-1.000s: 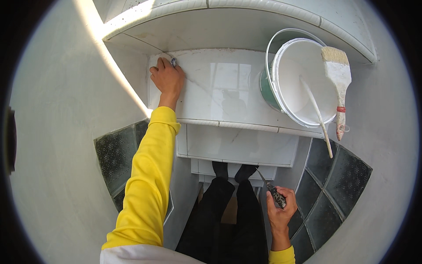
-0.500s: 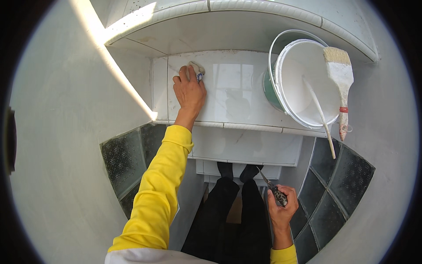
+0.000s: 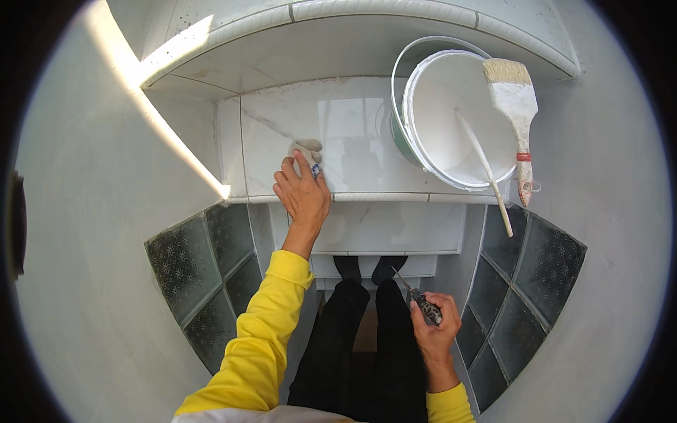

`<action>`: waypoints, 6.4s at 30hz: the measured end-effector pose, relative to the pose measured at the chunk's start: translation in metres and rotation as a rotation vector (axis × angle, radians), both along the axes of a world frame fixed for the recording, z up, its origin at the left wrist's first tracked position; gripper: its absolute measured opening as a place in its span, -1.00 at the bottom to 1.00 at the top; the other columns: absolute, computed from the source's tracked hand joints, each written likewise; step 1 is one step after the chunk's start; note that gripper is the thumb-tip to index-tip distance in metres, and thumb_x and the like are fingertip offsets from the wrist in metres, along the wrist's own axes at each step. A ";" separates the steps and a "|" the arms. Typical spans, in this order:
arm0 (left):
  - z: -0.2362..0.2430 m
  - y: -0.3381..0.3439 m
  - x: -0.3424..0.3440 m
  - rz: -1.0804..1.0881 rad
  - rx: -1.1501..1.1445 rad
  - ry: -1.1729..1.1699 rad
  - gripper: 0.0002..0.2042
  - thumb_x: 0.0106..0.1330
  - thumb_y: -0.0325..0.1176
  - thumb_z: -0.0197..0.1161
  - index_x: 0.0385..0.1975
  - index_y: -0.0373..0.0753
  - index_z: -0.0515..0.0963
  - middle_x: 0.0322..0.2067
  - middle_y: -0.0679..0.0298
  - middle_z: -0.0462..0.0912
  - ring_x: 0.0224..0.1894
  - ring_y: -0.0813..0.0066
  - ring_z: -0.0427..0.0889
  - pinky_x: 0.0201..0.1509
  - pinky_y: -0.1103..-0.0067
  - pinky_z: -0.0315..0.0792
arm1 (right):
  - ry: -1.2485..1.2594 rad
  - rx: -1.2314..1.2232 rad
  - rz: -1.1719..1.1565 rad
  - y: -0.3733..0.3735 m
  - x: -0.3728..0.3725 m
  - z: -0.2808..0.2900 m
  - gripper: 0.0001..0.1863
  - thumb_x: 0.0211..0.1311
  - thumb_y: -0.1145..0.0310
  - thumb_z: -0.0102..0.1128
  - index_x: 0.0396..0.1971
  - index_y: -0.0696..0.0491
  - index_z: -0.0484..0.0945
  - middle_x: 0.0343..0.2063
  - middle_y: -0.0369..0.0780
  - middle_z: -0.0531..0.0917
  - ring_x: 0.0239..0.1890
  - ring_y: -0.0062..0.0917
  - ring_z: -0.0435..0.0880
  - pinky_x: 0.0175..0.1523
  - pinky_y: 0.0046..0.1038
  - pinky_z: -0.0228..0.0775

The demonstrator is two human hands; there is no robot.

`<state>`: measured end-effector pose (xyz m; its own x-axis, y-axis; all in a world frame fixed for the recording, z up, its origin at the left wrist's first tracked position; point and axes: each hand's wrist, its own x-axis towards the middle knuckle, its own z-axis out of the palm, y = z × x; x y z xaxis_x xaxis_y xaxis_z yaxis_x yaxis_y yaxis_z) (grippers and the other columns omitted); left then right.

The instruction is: Repairing a wall by applying joint compound to a corner seam.

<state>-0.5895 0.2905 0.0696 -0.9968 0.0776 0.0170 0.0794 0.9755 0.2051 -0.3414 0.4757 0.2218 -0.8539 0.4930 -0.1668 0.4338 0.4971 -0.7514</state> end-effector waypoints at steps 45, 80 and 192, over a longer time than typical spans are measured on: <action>0.002 -0.042 -0.069 0.128 -0.051 0.018 -0.38 0.37 0.01 0.04 0.30 -0.30 0.29 0.27 0.08 0.27 0.05 0.04 0.32 0.10 0.18 0.16 | 0.086 -0.051 -0.063 -0.015 0.004 0.002 -0.70 0.00 0.59 0.47 -0.26 0.19 0.55 -0.20 0.01 0.73 -0.19 -0.33 0.75 -0.04 -0.41 0.56; 0.103 -0.026 0.185 -0.256 0.946 -0.362 -0.31 -0.04 -0.46 0.35 0.23 -0.38 0.39 0.09 -0.01 0.53 0.21 -0.05 0.44 0.29 0.24 0.28 | -0.051 -0.133 0.610 -0.042 -0.099 0.004 -0.64 0.02 0.34 0.52 -0.23 0.12 0.55 -0.45 -0.15 0.65 -0.40 -0.27 0.66 -0.30 -0.35 0.48; -0.014 -0.023 0.342 0.637 1.360 -0.654 -0.71 0.28 -0.41 0.34 -0.03 -0.24 0.53 -0.43 0.37 0.51 -0.44 0.65 0.46 -0.33 0.65 0.40 | 0.429 0.597 0.894 -0.232 -0.412 -0.182 -0.58 0.08 0.44 0.07 -0.05 -0.15 0.70 -0.09 -0.21 0.59 0.06 -0.27 0.42 0.10 -0.09 0.13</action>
<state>-0.2472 0.2674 0.0555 -0.7249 -0.0432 -0.6875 -0.6814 -0.1006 0.7249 -0.7539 0.2440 0.0396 -0.8675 -0.4130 0.2771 -0.4857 0.8234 -0.2935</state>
